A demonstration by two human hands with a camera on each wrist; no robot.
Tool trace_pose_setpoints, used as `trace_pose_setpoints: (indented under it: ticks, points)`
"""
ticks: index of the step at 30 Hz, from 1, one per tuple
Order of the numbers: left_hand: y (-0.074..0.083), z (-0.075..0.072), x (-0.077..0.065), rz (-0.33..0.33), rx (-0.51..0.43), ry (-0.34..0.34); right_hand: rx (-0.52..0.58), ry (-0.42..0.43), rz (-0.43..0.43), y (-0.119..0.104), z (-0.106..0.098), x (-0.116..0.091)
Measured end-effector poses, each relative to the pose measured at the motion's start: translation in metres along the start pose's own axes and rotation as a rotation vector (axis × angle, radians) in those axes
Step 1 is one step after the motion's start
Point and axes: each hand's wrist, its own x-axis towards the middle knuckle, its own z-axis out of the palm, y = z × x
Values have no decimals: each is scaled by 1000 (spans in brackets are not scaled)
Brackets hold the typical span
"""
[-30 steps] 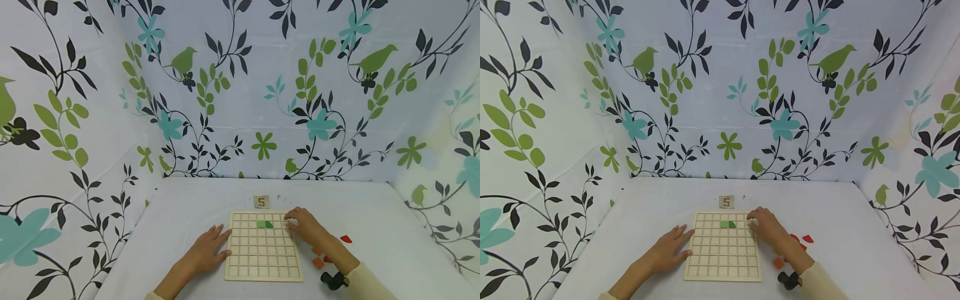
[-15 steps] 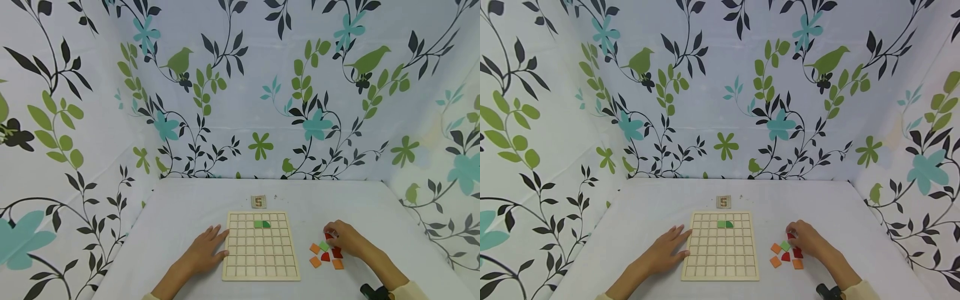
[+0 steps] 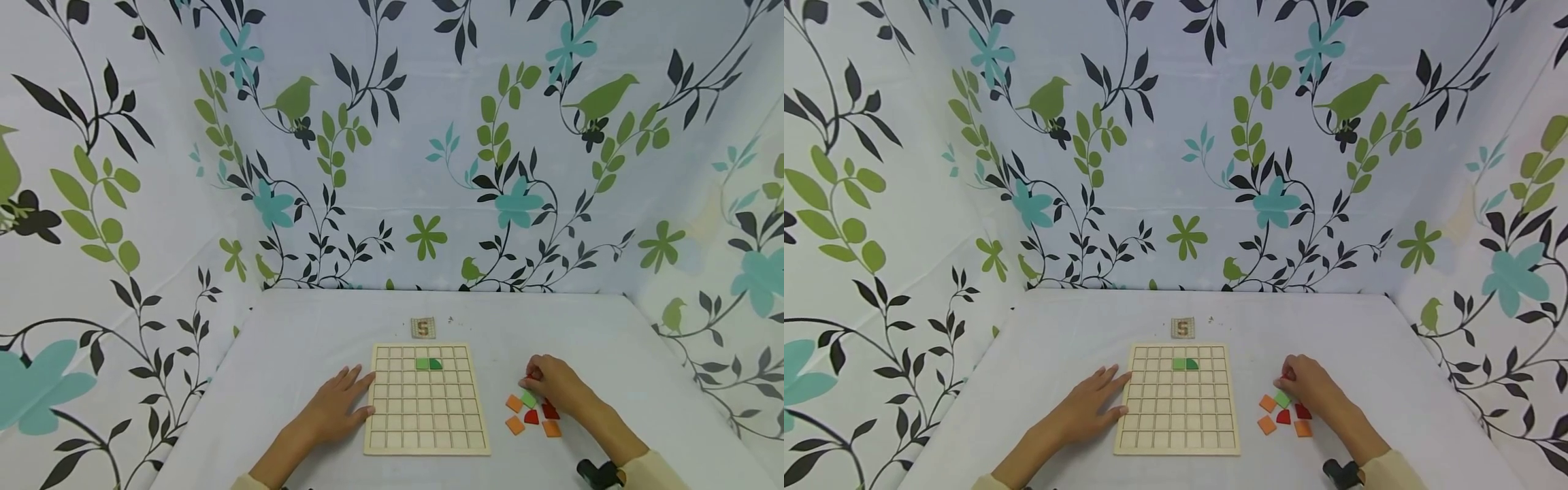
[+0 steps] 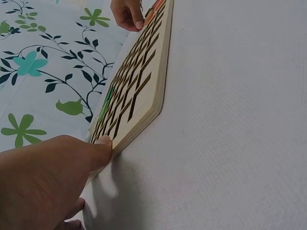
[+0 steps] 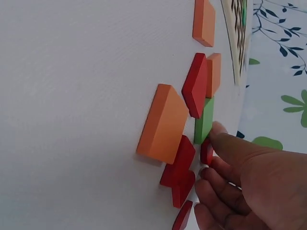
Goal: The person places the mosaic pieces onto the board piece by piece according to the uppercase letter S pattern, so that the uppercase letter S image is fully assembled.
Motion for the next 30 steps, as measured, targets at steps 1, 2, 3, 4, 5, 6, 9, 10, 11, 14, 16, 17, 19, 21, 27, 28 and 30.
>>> trace_pose_setpoints:
  ticks: [1,2,3,4,5,6,9,10,11,14,16,17,19,21,27,28,30]
  points:
    - [0,0,0,-1,0,0,-3,3,15,-1,0,1]
    - [0,0,1,-1,3,1,-5,4,23,-2,0,2]
    - [0,-1,1,0,3,1,-4,2,20,-3,-2,3]
    - [0,-1,2,2,1,2,1,0,19,-3,-3,3]
    - [1,-1,2,3,1,4,7,-5,14,-4,-4,2]
    - [1,-1,2,5,4,5,13,-14,4,-4,-6,1]
    - [2,-1,3,5,9,7,24,-52,-47,-4,-10,0]
    - [2,-1,3,3,14,7,32,-61,-50,-4,-11,-1]
    - [2,-1,3,2,18,7,36,-70,-53,-4,-11,-1]
    - [1,-1,2,-1,19,5,48,-66,-61,-5,-9,0]
    - [1,-2,2,1,19,5,47,-44,-39,-5,-5,1]
    - [1,-2,3,1,19,5,46,-33,-28,-5,-3,2]
    - [1,-2,3,4,20,6,37,-13,-2,-6,1,3]
    - [0,-1,3,4,18,6,33,-1,36,-7,3,4]
    - [-1,0,2,2,13,-4,66,-22,26,-11,-2,3]
    - [-1,-1,2,2,14,-5,75,-31,2,-11,-2,2]
    - [0,0,1,1,17,-3,99,-48,-21,-10,-2,2]
